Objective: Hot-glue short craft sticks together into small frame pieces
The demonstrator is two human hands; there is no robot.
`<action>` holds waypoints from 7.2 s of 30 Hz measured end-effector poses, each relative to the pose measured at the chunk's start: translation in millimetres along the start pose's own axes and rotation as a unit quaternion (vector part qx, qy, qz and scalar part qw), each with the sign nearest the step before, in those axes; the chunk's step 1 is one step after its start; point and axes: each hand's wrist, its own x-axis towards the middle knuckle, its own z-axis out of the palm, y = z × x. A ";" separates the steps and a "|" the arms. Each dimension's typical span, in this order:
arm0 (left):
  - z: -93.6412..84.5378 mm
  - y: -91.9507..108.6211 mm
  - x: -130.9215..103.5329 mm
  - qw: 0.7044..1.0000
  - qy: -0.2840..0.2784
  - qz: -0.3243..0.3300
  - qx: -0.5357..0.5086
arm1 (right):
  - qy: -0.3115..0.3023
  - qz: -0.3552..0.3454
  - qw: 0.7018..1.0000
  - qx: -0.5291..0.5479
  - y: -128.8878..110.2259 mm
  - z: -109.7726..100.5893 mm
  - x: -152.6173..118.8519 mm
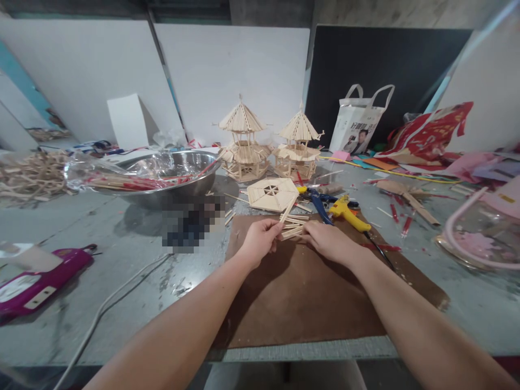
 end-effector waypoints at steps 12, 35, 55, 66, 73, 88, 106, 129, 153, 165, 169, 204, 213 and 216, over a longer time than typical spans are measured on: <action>9.1 3.5 -5.1 0.997 -0.029 -0.045 -0.050 | 0.110 0.213 0.695 0.677 -16.5 3.4 8.9; 14.1 2.7 -8.4 0.998 -0.048 -0.032 -0.003 | 0.108 0.224 0.665 0.704 -21.1 10.7 10.2; 12.6 7.9 -12.2 0.994 -0.107 -0.031 -0.002 | 0.038 0.153 0.656 0.738 -14.9 12.5 9.5; 11.8 8.6 -13.5 0.989 -0.140 -0.043 -0.035 | 0.048 0.159 0.670 0.723 -16.1 12.1 9.1; 12.2 6.7 -10.5 0.992 -0.119 -0.025 0.027 | 0.062 0.163 0.683 0.709 -19.1 13.7 8.3; 10.7 6.1 -10.0 0.993 -0.103 -0.012 0.050 | 0.064 0.159 0.707 0.687 -23.1 10.7 7.1; 10.1 3.5 -9.0 0.995 -0.091 -0.035 0.013 | 0.134 0.116 0.700 0.692 -16.4 7.8 7.1; 9.2 0.6 -7.3 0.995 -0.093 -0.042 0.007 | 0.149 0.106 0.703 0.688 -13.6 7.4 7.0; 8.6 7.1 -9.4 0.998 -0.048 0.001 -0.043 | 0.150 0.134 0.640 0.742 -13.2 5.1 6.6; 3.2 9.7 -8.9 0.989 0.011 0.052 -0.136 | 0.020 0.132 0.726 0.675 -19.2 14.5 3.5; 4.4 10.3 -9.5 0.996 0.005 0.059 -0.068 | 0.050 0.053 0.863 0.499 -20.4 18.1 3.1; 6.2 0.0 -8.3 0.968 -0.049 0.136 0.203 | 0.263 -0.182 0.945 0.070 -10.7 -3.0 -4.7; 6.2 -0.1 -7.7 0.965 -0.046 0.141 0.215 | 0.259 -0.183 0.945 0.081 -9.8 0.1 -2.7; 6.7 0.0 -7.6 0.965 -0.046 0.146 0.213 | 0.268 -0.173 0.942 0.101 -8.7 2.4 -2.0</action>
